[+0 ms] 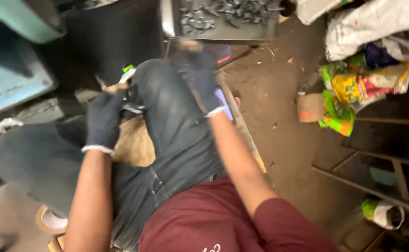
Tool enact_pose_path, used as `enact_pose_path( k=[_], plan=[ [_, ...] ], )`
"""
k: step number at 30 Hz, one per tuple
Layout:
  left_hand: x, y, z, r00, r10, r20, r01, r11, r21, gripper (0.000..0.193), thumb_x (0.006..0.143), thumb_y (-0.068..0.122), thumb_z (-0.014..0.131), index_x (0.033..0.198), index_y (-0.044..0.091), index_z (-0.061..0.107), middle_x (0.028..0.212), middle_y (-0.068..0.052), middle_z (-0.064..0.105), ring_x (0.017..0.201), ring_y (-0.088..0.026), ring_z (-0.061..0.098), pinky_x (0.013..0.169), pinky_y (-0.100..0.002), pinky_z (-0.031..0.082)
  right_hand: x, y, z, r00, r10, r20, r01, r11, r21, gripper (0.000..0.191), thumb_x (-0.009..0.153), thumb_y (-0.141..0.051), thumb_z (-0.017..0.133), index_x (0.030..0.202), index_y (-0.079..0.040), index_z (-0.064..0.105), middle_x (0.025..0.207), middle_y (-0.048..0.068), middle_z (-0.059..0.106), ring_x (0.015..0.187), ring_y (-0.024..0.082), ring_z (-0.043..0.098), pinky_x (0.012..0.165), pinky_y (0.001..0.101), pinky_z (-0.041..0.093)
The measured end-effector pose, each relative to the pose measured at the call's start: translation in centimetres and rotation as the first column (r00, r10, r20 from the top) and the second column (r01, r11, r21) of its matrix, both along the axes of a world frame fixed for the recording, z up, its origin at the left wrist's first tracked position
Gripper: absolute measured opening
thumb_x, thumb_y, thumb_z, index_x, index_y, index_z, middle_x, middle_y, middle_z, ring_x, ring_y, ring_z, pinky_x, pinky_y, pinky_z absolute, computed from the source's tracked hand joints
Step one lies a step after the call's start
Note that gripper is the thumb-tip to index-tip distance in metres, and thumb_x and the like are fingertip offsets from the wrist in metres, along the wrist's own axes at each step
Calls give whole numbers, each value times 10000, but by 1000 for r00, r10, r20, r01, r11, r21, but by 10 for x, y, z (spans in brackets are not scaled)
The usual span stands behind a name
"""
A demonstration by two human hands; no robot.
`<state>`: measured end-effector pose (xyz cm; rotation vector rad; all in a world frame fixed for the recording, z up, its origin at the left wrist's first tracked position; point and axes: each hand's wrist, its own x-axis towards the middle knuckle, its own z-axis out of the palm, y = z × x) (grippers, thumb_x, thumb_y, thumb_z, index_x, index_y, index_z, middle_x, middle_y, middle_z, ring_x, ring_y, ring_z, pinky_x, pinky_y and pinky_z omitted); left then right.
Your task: The person sits on the floor at a bench grinder and sharpens small dark metal parts one at a time, holding each piece against the spinning grinding wheel with sparks flying, then places the ground piece onto a tray holding a pile of similar finished parts.
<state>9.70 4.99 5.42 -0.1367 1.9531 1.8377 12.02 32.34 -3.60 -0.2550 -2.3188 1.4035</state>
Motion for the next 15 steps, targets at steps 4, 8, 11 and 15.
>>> enact_pose_path(
  k=[4, 8, 11, 15],
  plan=[
    [3, -21, -19, 964, 226, 142, -253, 944, 213, 283, 1035, 271, 620, 1129, 31, 737, 862, -12, 710, 582, -79, 552, 462, -224, 393, -7, -126, 8, 934, 352, -64, -358, 913, -194, 440, 957, -195, 725, 1341, -32, 584, 1196, 138, 659, 1111, 243, 629, 979, 377, 514],
    [4, -27, -36, 961, 265, 78, -276, 941, 195, 271, 1068, 245, 619, 1099, -5, 720, 890, -19, 710, 671, -68, 640, 550, -220, 482, 13, -159, 4, 907, 420, 7, -420, 907, -27, 384, 971, -212, 733, 1300, -53, 616, 1143, 124, 701, 1058, 243, 670, 921, 363, 527],
    [5, -21, -40, 980, 197, 36, -200, 957, 208, 266, 1084, 224, 622, 1126, -5, 751, 933, -16, 721, 746, -46, 663, 638, -197, 512, 17, -145, 7, 919, 374, 122, -325, 896, -303, 297, 1044, -165, 696, 1320, -60, 675, 1171, 85, 747, 1083, 209, 737, 977, 347, 569],
    [2, -16, -35, 945, 258, 198, -317, 872, 374, 236, 1035, 213, 643, 1107, 7, 734, 791, -37, 670, 580, -98, 596, 470, -245, 412, 20, -131, 26, 866, 496, -58, -443, 710, -547, 492, 939, -186, 777, 1371, -44, 591, 1313, 106, 670, 1224, 245, 644, 1071, 374, 509]
  ],
)
